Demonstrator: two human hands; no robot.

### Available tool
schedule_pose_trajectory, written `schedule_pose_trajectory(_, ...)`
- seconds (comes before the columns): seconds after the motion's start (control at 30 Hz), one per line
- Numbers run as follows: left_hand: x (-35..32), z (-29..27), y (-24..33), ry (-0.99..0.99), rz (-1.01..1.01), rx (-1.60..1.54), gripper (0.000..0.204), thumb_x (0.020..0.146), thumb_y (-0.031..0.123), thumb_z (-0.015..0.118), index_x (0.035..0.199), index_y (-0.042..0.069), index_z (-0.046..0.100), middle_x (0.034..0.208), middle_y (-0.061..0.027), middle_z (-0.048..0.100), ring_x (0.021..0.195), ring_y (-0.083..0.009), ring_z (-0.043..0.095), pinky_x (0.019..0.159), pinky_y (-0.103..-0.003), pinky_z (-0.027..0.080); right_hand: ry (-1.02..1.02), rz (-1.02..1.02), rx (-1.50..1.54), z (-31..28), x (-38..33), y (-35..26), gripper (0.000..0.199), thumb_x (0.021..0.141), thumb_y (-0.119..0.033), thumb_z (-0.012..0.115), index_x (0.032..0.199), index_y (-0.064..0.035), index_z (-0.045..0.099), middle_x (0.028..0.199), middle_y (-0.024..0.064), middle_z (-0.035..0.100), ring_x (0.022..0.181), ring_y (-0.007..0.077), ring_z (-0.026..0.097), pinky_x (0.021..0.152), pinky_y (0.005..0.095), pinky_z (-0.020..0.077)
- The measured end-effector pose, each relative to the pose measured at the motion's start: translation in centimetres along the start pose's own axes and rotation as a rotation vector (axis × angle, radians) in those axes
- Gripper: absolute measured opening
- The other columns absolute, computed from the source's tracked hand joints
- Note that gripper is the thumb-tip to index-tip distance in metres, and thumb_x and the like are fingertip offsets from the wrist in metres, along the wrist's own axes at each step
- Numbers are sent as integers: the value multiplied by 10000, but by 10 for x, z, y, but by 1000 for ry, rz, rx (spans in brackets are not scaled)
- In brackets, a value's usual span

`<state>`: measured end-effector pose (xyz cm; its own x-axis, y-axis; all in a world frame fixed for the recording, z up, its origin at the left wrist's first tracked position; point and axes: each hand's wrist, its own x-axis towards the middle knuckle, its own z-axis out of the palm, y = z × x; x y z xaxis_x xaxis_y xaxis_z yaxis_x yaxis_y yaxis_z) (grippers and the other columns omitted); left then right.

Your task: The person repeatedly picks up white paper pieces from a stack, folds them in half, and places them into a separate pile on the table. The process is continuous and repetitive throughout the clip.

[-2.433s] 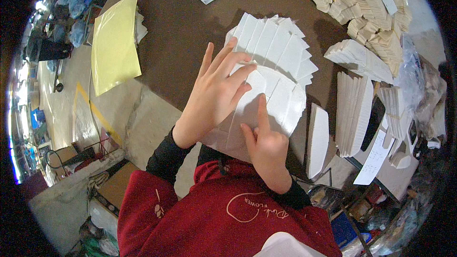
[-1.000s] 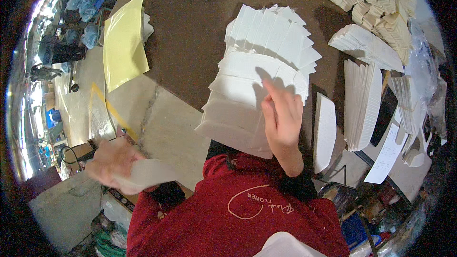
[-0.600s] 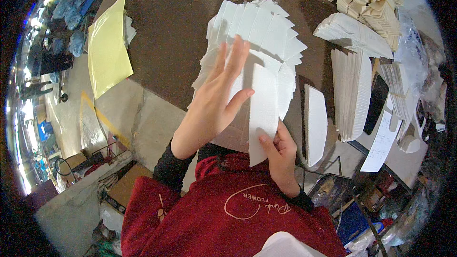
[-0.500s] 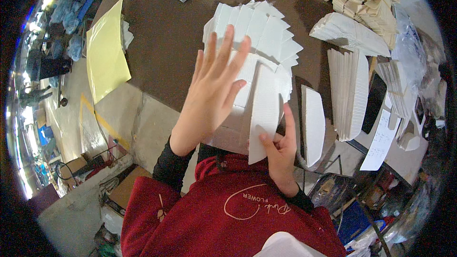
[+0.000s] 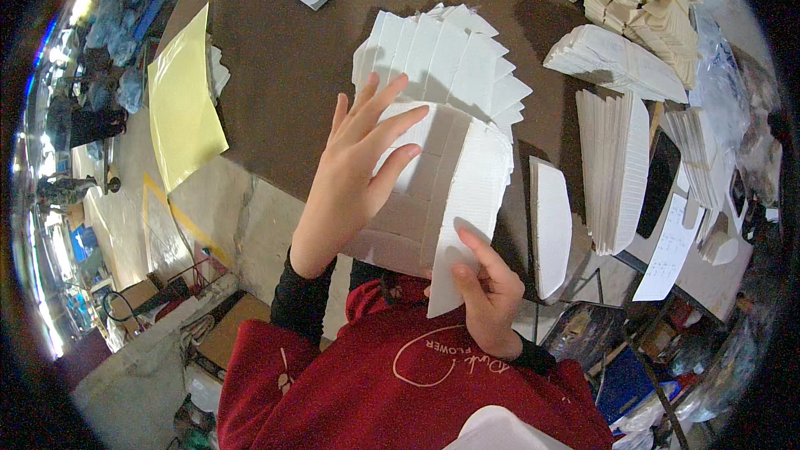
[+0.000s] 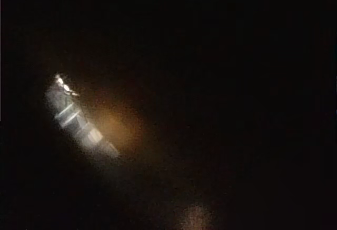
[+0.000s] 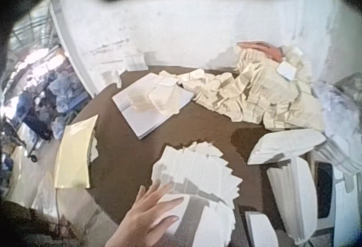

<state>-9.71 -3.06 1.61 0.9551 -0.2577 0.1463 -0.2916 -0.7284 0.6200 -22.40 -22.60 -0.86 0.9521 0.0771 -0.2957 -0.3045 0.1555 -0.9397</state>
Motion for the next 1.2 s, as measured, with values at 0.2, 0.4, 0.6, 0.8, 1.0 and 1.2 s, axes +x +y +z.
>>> schedule_pose_trajectory(0.2,2,5,1,-78,16,-12,386,915,114,647,1301,118,658,1543,-99,463,1487,-369,319,1221,-563,141,36,19,-138,5,13,8,410,963,-78,648,1369,-51,605,1150,36,732,664,23,513,604,204,449)
schedule_pose_trajectory(0.4,-2,13,2,-166,110,5,403,933,142,641,1336,136,626,1520,-74,485,1455,-348,374,1194,-621,187,52,3,-128,10,15,17,412,965,-64,641,1374,-48,600,1164,52,720,686,23,507,609,205,447)
schedule_pose_trajectory(0.6,-5,17,4,-193,91,32,464,927,136,625,1390,141,594,1536,-50,478,1480,-338,339,1217,-561,140,31,12,-130,11,18,14,402,970,-80,643,1368,-39,604,1186,69,719,722,27,556,641,219,480)
schedule_pose_trajectory(0.8,3,21,8,-189,185,217,538,917,182,644,1445,200,541,1531,-2,480,1457,-309,370,1217,-547,184,50,11,-205,11,19,18,400,971,-111,647,1366,-60,607,1144,100,731,638,46,515,590,239,460)
schedule_pose_trajectory(1.0,15,21,10,-199,279,308,589,854,160,689,1423,183,536,1416,9,546,1376,-274,456,1212,-559,207,0,-10,-303,7,33,4,386,995,-102,596,1379,-66,582,1002,113,742,629,66,585,560,279,487)
schedule_pose_trajectory(1.2,26,20,13,-164,401,338,438,817,71,663,1251,75,601,1182,-45,589,1243,-230,531,1207,-572,218,-434,256,-625,-15,24,-21,433,963,-34,612,1392,-66,567,771,132,688,601,171,637,527,304,522)
